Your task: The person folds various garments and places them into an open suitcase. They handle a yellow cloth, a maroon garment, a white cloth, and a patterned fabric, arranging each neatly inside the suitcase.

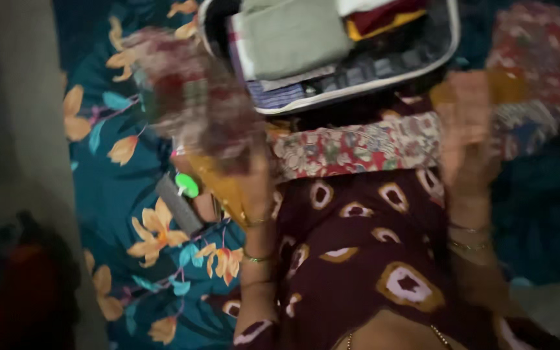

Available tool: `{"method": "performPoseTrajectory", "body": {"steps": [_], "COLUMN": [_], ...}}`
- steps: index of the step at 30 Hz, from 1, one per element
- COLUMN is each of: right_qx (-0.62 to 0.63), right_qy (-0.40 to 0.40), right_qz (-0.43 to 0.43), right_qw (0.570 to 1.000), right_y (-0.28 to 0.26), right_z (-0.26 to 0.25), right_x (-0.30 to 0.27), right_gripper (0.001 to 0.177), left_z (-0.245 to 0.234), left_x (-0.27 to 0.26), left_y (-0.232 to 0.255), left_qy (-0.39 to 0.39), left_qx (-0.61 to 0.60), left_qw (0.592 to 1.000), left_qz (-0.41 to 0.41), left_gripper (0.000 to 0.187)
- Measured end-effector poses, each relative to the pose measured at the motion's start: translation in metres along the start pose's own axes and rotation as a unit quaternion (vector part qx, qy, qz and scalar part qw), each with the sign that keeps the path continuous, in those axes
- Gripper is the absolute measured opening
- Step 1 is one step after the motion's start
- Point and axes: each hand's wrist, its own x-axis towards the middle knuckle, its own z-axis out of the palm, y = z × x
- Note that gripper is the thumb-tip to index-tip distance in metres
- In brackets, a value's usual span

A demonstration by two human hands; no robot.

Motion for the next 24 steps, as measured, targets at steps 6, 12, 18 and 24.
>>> {"method": "performPoseTrajectory", "body": {"steps": [6, 12, 18, 24], "right_qx": [0.108, 0.239, 0.345, 0.203], "right_qy": [-0.01, 0.238, 0.196, 0.274], "right_qz": [0.035, 0.14, 0.103, -0.05], "right_qw": [0.993, 0.931, 0.912, 0.939], "right_y": [-0.004, 0.024, 0.015, 0.001], "right_z": [0.071, 0.006, -0.13, -0.256], "right_x": [0.004, 0.017, -0.01, -0.06], "right_gripper": [0.077, 0.032, 0.021, 0.027], "left_z": [0.146, 0.184, 0.154, 0.186], "left_x": [-0.059, -0.071, -0.11, -0.1], "left_y": [0.044, 0.049, 0.014, -0.083], "left_qy": [-0.271, -0.348, -0.551, -0.614], "left_qx": [0.084, 0.035, -0.093, 0.25], "left_qw": [0.891, 0.85, 0.705, 0.728], "left_qz": [0.356, 0.393, 0.437, 0.174], "left_gripper": [0.076, 0.08, 0.061, 0.041]}}
